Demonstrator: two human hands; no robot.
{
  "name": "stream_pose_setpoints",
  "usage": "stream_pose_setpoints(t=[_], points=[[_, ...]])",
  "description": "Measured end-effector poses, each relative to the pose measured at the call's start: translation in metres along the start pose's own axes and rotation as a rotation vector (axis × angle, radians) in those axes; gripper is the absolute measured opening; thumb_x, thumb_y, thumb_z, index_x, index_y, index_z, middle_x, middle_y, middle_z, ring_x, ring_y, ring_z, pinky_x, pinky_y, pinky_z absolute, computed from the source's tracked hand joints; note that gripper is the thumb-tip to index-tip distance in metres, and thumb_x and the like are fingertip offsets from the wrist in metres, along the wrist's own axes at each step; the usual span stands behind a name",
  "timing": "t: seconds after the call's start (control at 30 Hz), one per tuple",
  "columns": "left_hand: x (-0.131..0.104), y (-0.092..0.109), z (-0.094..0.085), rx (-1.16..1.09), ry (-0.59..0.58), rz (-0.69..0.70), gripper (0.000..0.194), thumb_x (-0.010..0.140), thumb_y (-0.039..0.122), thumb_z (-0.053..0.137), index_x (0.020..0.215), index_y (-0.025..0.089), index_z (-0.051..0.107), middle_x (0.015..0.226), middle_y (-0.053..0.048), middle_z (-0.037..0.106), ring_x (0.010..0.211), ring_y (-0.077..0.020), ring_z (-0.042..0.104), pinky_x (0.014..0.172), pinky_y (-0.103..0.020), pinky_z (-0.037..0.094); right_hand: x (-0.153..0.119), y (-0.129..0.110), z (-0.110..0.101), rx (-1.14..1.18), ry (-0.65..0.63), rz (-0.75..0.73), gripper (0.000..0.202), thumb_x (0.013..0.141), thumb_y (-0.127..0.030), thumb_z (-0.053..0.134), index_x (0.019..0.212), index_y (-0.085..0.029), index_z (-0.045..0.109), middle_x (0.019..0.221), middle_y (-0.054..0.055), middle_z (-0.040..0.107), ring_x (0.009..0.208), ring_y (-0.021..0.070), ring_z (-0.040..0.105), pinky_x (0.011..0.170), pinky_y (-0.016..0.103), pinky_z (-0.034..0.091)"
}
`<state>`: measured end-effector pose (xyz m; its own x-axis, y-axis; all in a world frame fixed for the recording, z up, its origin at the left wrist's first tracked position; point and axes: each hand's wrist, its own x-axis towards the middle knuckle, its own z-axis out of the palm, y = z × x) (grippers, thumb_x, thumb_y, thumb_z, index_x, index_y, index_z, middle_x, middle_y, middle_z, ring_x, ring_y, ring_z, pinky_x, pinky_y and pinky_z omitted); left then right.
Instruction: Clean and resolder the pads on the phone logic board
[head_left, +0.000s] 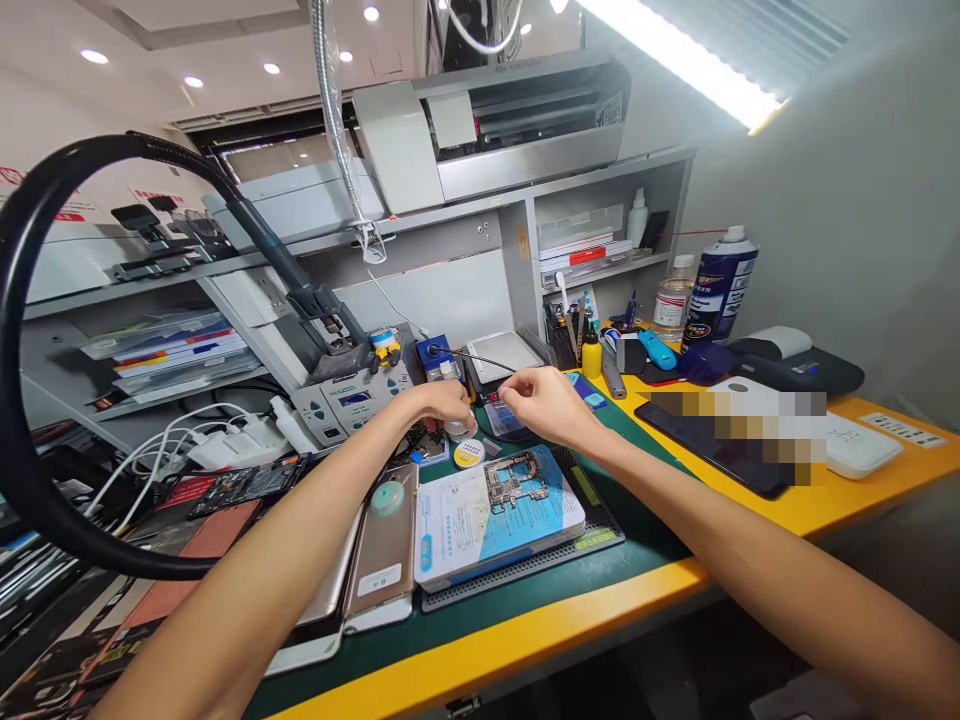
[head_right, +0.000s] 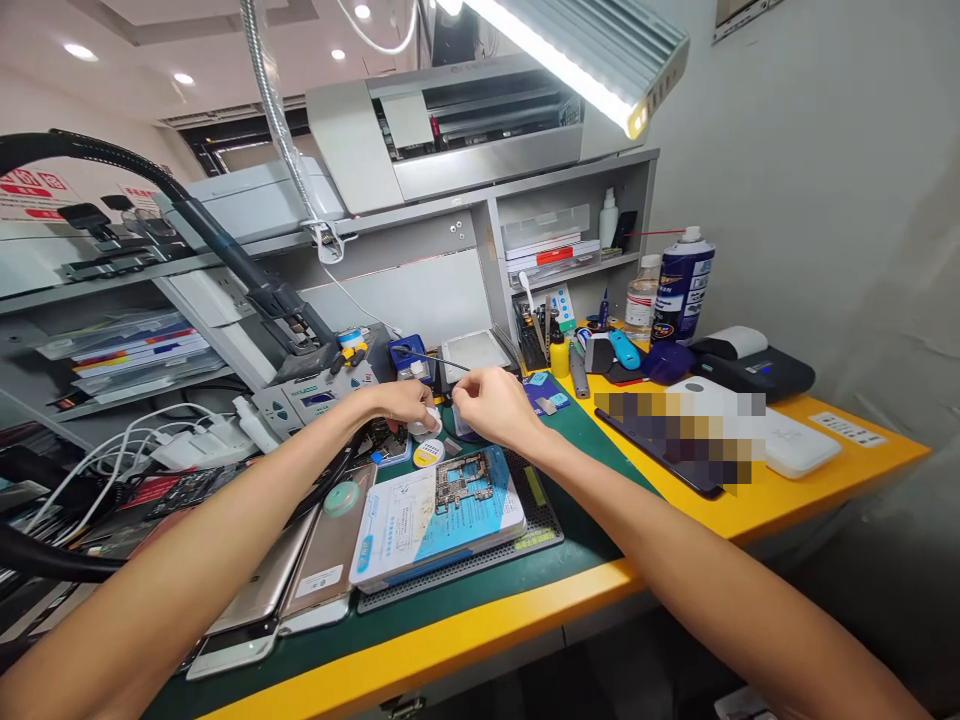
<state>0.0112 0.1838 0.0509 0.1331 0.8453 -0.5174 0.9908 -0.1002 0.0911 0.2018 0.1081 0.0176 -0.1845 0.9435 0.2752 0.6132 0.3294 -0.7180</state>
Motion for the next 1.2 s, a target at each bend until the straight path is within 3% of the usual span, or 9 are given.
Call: stream_pose_setpoints(t=[0.47, 0.67, 0.77, 0.83, 0.93, 1.03, 1.13, 1.2], points=[[-0.011, -0.005, 0.003, -0.002, 0.093, 0.002, 0.041, 0.100, 0.043, 0.066, 0.132, 0.017, 0.062, 0.131, -0.010, 0.066, 0.113, -0.0241, 0.068, 0.095, -0.046, 0.061, 0.002, 0.000, 0.001, 0.004, 0.014, 0.020, 0.031, 0.101, -0.037, 0.068, 0.125, -0.017, 0.069, 0.126, 0.008, 0.071, 0.104, 0.0246, 0.072, 0.088, 0.044, 0.062], [-0.032, -0.014, 0.000, 0.065, 0.186, 0.030, 0.040, 0.100, 0.042, 0.066, 0.131, 0.017, 0.063, 0.131, -0.010, 0.066, 0.113, -0.0245, 0.067, 0.096, -0.046, 0.060, 0.003, 0.000, -0.005, 0.040, 0.042, 0.015, 0.030, 0.101, -0.038, 0.069, 0.121, -0.016, 0.070, 0.121, 0.007, 0.072, 0.100, 0.0236, 0.072, 0.085, 0.042, 0.062], [-0.049, -0.024, 0.004, 0.093, 0.245, 0.072, 0.038, 0.100, 0.042, 0.065, 0.129, 0.018, 0.063, 0.132, -0.010, 0.065, 0.114, -0.0243, 0.067, 0.097, -0.046, 0.060, 0.002, -0.002, -0.008, 0.071, 0.079, 0.005, 0.025, 0.101, -0.038, 0.069, 0.111, -0.015, 0.072, 0.109, 0.005, 0.074, 0.091, 0.0204, 0.073, 0.080, 0.039, 0.062], [-0.062, -0.031, 0.010, 0.096, 0.272, 0.102, 0.037, 0.100, 0.043, 0.065, 0.127, 0.018, 0.065, 0.130, -0.009, 0.066, 0.112, -0.0240, 0.067, 0.096, -0.045, 0.060, 0.001, -0.003, -0.008, 0.099, 0.114, -0.006, 0.024, 0.100, -0.038, 0.069, 0.095, -0.015, 0.072, 0.091, 0.002, 0.074, 0.079, 0.0170, 0.071, 0.074, 0.034, 0.060], [-0.080, -0.041, 0.025, 0.070, 0.323, 0.138, 0.036, 0.100, 0.043, 0.065, 0.125, 0.017, 0.065, 0.126, -0.008, 0.068, 0.109, -0.0229, 0.068, 0.093, -0.043, 0.061, 0.000, -0.002, -0.006, 0.158, 0.175, -0.024, 0.040, 0.099, -0.041, 0.067, 0.067, -0.017, 0.062, 0.063, -0.001, 0.066, 0.059, 0.0145, 0.064, 0.062, 0.029, 0.052], [-0.096, -0.048, 0.046, 0.003, 0.449, 0.129, 0.034, 0.100, 0.044, 0.065, 0.119, 0.016, 0.067, 0.117, -0.007, 0.070, 0.101, -0.0209, 0.070, 0.088, -0.040, 0.062, -0.002, -0.002, -0.003, 0.216, 0.210, -0.035, 0.050, 0.098, -0.044, 0.062, 0.055, -0.021, 0.053, 0.050, -0.001, 0.060, 0.051, 0.0144, 0.059, 0.057, 0.028, 0.045], [-0.108, -0.053, 0.071, -0.090, 0.621, 0.126, 0.032, 0.101, 0.046, 0.063, 0.100, 0.014, 0.068, 0.092, -0.001, 0.069, 0.078, -0.0139, 0.066, 0.074, -0.031, 0.059, -0.002, -0.002, -0.002, 0.247, 0.199, -0.020, 0.051, 0.096, -0.041, 0.061, 0.050, -0.022, 0.050, 0.044, -0.001, 0.056, 0.047, 0.0141, 0.056, 0.054, 0.028, 0.042], [-0.114, -0.053, 0.085, -0.152, 0.712, 0.189, 0.036, 0.103, 0.045, 0.058, 0.083, 0.015, 0.066, 0.069, 0.003, 0.061, 0.061, -0.0107, 0.057, 0.062, -0.026, 0.051, 0.000, -0.002, -0.002, 0.268, 0.158, 0.005, 0.052, 0.094, -0.040, 0.062, 0.048, -0.022, 0.048, 0.044, -0.001, 0.054, 0.043, 0.0130, 0.052, 0.049, 0.028, 0.038]])
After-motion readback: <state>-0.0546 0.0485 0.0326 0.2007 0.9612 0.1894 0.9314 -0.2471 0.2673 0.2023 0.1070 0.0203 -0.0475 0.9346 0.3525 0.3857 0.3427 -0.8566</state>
